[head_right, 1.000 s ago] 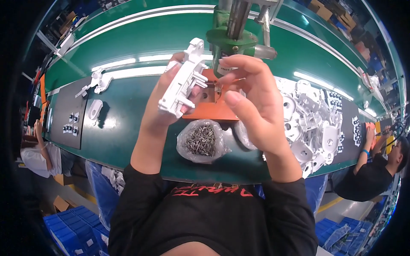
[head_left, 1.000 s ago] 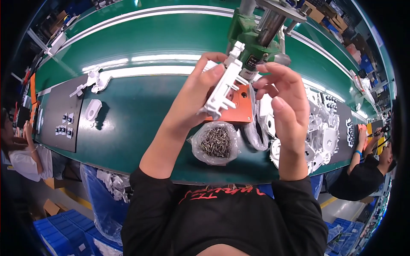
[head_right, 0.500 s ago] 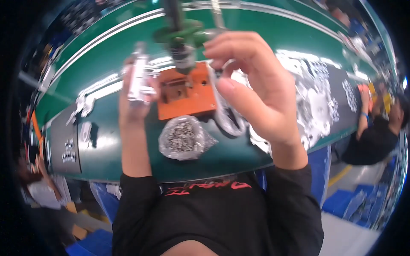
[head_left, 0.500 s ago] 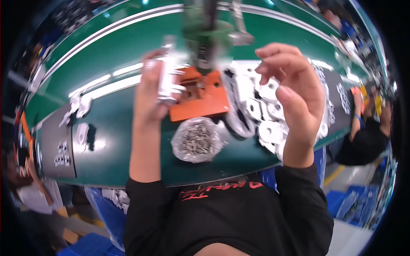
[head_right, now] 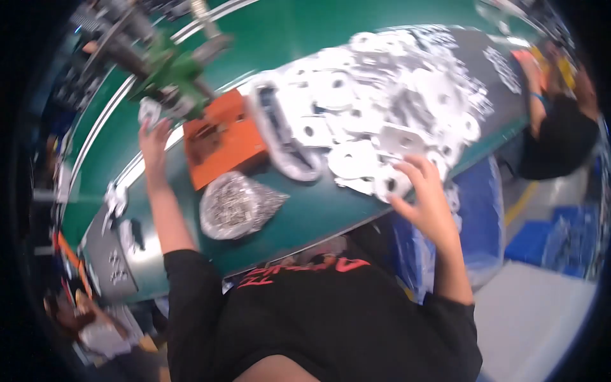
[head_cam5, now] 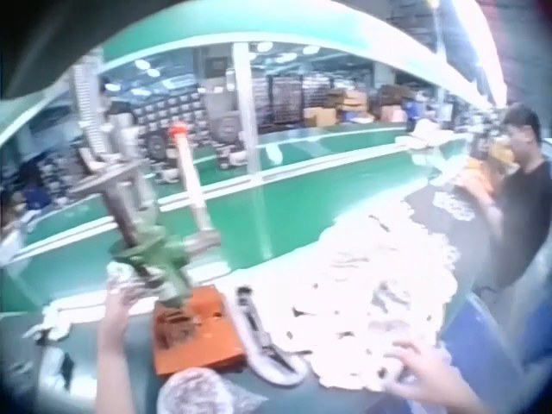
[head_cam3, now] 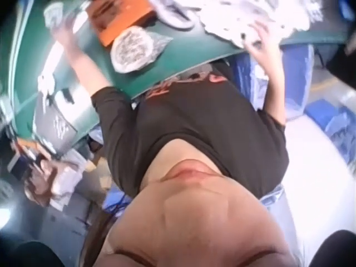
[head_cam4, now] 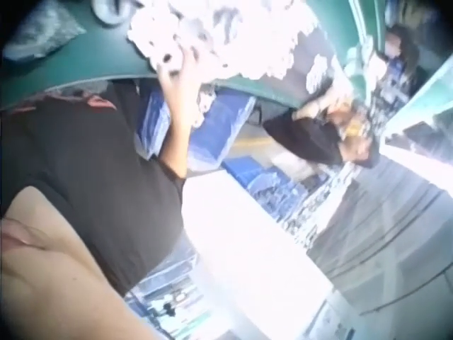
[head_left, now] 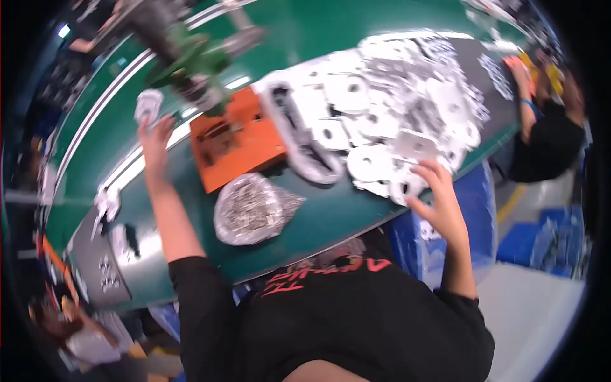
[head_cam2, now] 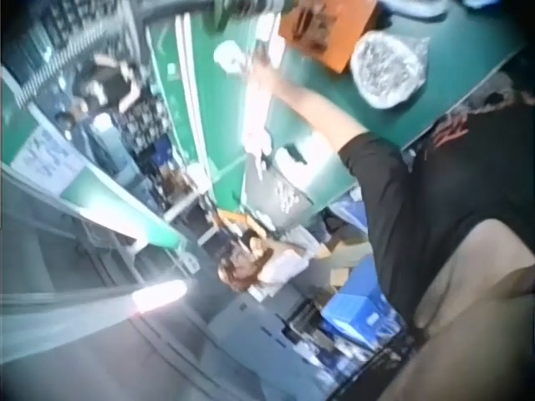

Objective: Assembling small mechanical components using a manual hand press on a factory production line.

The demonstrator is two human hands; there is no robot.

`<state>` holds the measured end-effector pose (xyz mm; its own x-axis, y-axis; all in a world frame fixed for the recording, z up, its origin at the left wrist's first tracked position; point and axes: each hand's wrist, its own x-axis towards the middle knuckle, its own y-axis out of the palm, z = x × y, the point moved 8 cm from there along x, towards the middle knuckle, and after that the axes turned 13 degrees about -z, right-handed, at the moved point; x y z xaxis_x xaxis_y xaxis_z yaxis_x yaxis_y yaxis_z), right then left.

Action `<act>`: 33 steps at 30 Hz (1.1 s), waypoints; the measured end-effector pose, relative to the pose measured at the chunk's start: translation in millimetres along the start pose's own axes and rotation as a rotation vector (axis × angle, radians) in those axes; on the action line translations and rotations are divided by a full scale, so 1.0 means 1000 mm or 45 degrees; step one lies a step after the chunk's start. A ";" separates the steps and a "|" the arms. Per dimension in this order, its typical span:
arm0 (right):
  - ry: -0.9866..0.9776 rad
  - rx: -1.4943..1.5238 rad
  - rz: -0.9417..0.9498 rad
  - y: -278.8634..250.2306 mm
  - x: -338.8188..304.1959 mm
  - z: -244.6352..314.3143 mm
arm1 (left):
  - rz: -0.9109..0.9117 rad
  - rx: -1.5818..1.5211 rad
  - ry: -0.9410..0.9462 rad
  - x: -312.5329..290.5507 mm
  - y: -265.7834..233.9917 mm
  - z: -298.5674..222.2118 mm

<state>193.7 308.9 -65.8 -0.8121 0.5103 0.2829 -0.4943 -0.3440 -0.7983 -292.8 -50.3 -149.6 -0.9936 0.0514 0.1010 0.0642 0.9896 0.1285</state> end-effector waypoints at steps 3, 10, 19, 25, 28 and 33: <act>0.031 -0.256 0.111 0.024 -0.023 0.003 | 0.053 0.110 0.017 -0.024 0.005 -0.010; 0.012 -0.283 0.196 0.028 -0.007 -0.014 | -0.731 1.043 0.452 -0.077 -0.173 -0.081; -0.068 -0.310 0.120 0.040 0.014 -0.018 | -0.764 1.394 0.113 -0.119 -0.331 -0.059; -0.097 -0.179 0.237 0.029 0.016 -0.009 | -0.798 0.982 0.141 -0.135 -0.297 -0.062; 0.153 0.315 0.371 0.026 0.018 -0.028 | -0.647 0.238 -0.015 -0.154 -0.249 -0.078; 0.150 0.773 0.656 0.029 0.027 -0.009 | -0.026 -0.513 -0.106 -0.182 -0.082 -0.136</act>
<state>160.3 319.9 -85.9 -0.9626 0.2393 -0.1271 -0.1766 -0.9099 -0.3752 -104.2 -158.8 -44.8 -0.9981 0.0594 0.0160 0.0593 0.8597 0.5074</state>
